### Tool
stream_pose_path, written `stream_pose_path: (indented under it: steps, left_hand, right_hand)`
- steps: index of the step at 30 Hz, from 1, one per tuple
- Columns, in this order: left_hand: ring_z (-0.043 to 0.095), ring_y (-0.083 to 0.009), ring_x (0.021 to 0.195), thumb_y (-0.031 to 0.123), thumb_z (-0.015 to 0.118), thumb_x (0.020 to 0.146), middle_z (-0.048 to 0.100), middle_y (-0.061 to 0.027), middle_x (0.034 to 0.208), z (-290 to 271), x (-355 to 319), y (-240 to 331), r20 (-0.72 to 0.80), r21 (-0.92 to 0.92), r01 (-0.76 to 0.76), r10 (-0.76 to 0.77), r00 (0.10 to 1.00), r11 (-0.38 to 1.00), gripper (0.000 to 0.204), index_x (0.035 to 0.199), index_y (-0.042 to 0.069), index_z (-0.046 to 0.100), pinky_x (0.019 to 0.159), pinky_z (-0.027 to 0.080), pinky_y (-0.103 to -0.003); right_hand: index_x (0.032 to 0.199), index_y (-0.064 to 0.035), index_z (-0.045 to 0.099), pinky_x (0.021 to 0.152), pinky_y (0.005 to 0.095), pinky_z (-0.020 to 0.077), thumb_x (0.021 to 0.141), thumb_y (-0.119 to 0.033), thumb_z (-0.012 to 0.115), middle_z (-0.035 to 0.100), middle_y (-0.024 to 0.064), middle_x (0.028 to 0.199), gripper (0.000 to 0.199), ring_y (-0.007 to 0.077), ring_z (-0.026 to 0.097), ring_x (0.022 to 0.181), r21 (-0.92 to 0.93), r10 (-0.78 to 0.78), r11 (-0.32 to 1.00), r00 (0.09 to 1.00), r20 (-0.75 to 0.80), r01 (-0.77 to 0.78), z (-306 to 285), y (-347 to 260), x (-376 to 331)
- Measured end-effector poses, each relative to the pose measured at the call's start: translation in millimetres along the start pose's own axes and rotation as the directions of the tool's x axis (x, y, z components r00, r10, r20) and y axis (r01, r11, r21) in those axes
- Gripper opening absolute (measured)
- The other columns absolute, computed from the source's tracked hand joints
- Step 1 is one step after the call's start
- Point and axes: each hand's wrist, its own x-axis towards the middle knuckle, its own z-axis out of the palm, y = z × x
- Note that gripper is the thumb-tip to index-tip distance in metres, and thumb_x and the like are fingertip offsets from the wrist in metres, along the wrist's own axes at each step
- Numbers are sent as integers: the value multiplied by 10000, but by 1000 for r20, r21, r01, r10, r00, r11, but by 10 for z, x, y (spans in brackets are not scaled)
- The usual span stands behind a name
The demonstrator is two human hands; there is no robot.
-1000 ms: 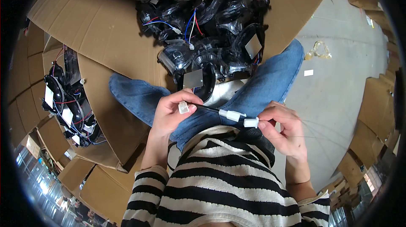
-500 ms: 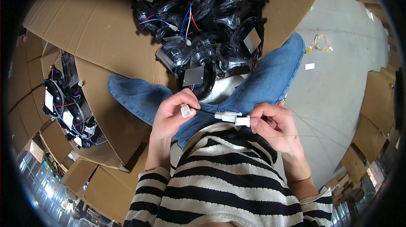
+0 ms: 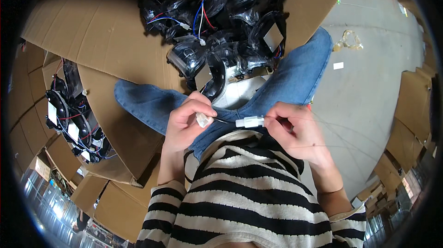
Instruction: The person sits on the floor and repeatedly picks up black wire harnesses from a large cardboard box. They connect the white plastic connectors of the harnesses to a separate multi-wire cable held in their hand, then place the connected harnesses into a second cardboard box.
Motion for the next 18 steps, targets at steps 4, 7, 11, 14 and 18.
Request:
stream_pose_path:
  steps: [4,7,11,14,18]
  left_hand:
    - [441,-115,746,-68,563,693,467,-53,833,7,1,27,-31,29,-30,31,999,999,157,827,13,572,663,337,-218]
    - [443,-112,744,-45,577,681,474,-57,852,-41,-63,72,-104,45,-66,70,992,997,155,821,24,572,652,344,-221]
    - [462,-178,791,61,573,711,494,-88,878,-679,-356,439,-455,170,-282,329,828,944,102,800,46,525,679,369,-274]
    - [460,-206,877,45,480,801,508,-103,869,-1414,-516,1348,-447,258,-434,505,738,863,22,821,40,472,756,366,-321]
    - [509,-202,820,107,581,754,544,-131,902,-3088,-1062,2789,-652,422,-577,677,342,699,128,828,11,544,739,402,-326]
  right_hand:
    - [716,-2,533,426,238,315,749,-65,524,484,73,554,72,125,400,438,52,10,999,1000,-16,-9,28,15,67]
    - [717,-5,532,433,216,310,757,-56,516,492,36,569,67,79,395,461,121,3,993,1000,-10,-2,12,39,48]
    - [727,-13,533,461,180,307,772,-42,501,499,-19,607,62,25,393,521,229,54,972,998,-39,-43,-94,8,-35]
    - [739,-17,534,485,169,317,775,-35,498,504,-28,627,54,21,406,550,210,50,976,999,6,-50,-127,39,-34]
    - [742,-8,533,469,176,322,780,-38,503,501,-17,614,57,23,406,532,229,20,973,1000,21,-25,-84,129,-63]
